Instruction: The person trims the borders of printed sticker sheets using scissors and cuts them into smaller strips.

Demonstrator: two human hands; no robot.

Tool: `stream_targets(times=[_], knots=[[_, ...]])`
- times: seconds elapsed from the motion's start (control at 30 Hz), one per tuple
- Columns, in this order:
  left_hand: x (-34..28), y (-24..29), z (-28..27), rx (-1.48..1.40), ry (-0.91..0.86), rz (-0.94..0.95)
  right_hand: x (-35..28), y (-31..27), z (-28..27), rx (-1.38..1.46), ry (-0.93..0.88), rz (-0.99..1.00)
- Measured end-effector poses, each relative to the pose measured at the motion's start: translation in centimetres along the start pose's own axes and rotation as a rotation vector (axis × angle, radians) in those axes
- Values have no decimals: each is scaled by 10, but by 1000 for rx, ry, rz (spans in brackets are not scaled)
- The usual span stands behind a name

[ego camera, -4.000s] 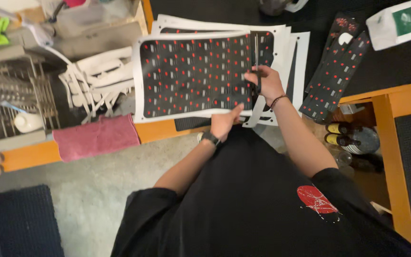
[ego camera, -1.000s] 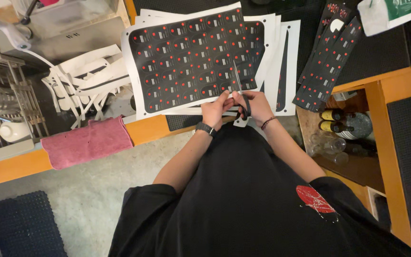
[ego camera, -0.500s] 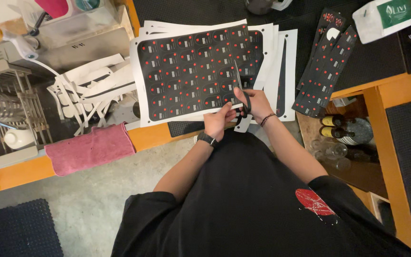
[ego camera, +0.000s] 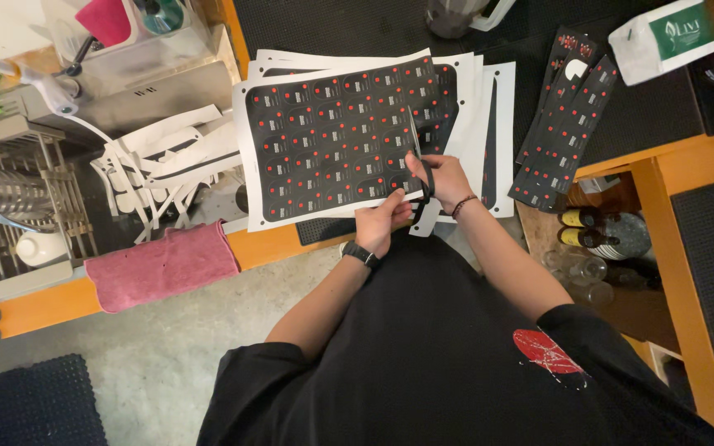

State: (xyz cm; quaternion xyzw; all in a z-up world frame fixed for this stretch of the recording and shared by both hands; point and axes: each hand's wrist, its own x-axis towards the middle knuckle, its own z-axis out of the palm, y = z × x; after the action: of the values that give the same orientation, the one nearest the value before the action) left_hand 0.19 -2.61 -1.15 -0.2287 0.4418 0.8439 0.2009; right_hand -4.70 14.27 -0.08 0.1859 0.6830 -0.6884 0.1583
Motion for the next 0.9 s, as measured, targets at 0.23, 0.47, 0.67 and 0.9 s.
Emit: stream_targets(times=[0.23, 0.47, 0.67, 0.9], knots=[[-5, -7, -1, 23, -18, -16, 13, -8, -1, 60, -6, 28], [-7, -8, -1, 51, -18, -39, 21, -18, -5, 8, -4, 12], [-7, -9, -3, 38, -27, -33, 28, -15, -5, -73, 21, -9], [-14, -11, -8, 62, -62, -59, 39, -22, -9, -50, 77, 37]])
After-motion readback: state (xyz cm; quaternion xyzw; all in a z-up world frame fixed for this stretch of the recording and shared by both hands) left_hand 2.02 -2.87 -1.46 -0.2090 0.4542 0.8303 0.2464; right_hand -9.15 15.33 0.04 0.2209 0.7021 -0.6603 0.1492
